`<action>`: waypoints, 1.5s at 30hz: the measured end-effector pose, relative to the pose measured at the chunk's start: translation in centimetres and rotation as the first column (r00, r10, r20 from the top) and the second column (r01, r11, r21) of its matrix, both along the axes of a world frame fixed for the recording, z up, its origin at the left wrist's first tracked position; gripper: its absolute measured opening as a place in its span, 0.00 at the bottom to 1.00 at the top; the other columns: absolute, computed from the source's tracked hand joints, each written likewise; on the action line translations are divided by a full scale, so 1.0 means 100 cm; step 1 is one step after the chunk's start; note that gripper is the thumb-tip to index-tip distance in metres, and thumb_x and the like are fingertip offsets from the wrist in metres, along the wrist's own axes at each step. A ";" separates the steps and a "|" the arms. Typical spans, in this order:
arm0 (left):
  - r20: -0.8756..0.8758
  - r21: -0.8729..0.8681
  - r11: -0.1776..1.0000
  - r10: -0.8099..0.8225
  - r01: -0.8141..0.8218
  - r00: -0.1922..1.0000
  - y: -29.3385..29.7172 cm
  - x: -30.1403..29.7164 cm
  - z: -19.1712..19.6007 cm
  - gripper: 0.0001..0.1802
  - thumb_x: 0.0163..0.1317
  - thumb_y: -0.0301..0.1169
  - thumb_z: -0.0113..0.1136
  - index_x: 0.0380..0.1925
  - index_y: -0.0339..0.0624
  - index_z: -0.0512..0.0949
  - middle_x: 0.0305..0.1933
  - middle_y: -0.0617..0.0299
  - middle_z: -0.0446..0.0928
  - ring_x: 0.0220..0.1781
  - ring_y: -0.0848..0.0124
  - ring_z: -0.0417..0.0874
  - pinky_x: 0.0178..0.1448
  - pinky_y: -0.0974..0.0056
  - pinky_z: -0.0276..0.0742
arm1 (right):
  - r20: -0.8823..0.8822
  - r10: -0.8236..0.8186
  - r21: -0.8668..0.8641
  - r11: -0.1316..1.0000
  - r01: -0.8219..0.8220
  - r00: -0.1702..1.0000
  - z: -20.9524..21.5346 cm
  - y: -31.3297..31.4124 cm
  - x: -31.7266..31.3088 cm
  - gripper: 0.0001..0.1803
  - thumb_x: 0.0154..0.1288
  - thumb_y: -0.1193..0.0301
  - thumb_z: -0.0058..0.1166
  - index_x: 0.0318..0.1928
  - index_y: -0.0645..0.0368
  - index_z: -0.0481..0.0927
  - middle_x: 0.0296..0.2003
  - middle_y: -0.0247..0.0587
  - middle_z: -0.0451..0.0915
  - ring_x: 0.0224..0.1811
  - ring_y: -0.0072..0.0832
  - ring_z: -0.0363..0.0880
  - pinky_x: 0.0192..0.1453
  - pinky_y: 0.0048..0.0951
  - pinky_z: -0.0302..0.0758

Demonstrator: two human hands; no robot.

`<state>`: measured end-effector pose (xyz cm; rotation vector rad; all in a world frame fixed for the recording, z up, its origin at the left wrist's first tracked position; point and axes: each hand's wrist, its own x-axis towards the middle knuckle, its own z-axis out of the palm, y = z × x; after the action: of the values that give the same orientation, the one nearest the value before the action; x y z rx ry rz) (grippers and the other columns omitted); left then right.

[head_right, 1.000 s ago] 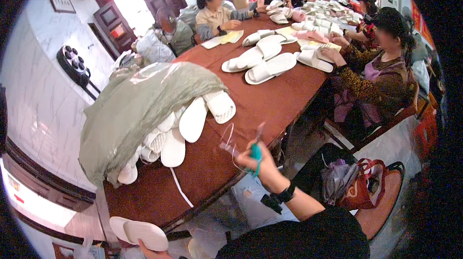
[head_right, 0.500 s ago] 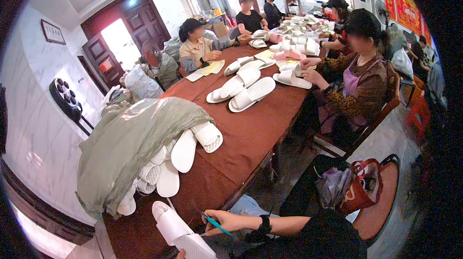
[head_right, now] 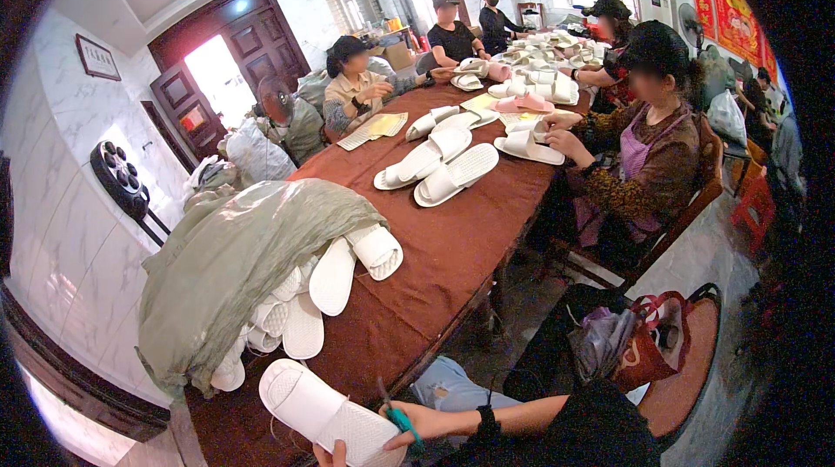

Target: Trimming excess manufacturing threads from white foam clogs or shoes using scissors.

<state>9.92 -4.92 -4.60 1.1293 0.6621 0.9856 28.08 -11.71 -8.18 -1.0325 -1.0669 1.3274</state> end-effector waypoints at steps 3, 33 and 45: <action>-0.075 0.169 0.985 0.001 0.012 0.997 -0.003 -0.002 0.004 0.31 0.64 0.27 0.49 0.65 0.30 0.53 0.65 0.41 0.60 0.63 0.50 0.67 0.64 0.49 0.65 | -0.027 -0.083 -0.039 0.996 0.082 0.996 0.000 0.001 0.012 0.31 0.48 0.61 0.72 0.47 0.56 0.68 0.38 0.30 0.70 0.45 0.20 0.66 0.47 0.24 0.66; -0.264 0.191 0.643 0.761 -0.741 0.593 0.001 -0.195 -0.048 0.14 0.62 0.28 0.56 0.45 0.30 0.77 0.50 0.50 0.74 0.49 0.65 0.76 0.50 0.62 0.76 | -0.147 -0.377 -0.059 0.926 0.373 0.914 0.016 0.098 0.167 0.23 0.64 0.65 0.56 0.53 0.66 0.68 0.38 0.40 0.78 0.39 0.25 0.79 0.37 0.23 0.73; -0.461 -0.253 0.390 0.756 -0.885 0.465 -0.047 -0.296 -0.204 0.19 0.58 0.30 0.61 0.49 0.32 0.76 0.41 0.57 0.81 0.38 0.72 0.79 0.40 0.69 0.77 | 0.019 -0.444 0.166 0.885 0.435 0.896 -0.022 0.096 0.158 0.24 0.68 0.71 0.49 0.62 0.61 0.62 0.35 0.42 0.79 0.25 0.19 0.71 0.29 0.20 0.67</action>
<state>-19.69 -9.67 -25.03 0.4140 1.7314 1.4115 43.89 -2.09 -10.34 -1.1166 -0.8933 0.8358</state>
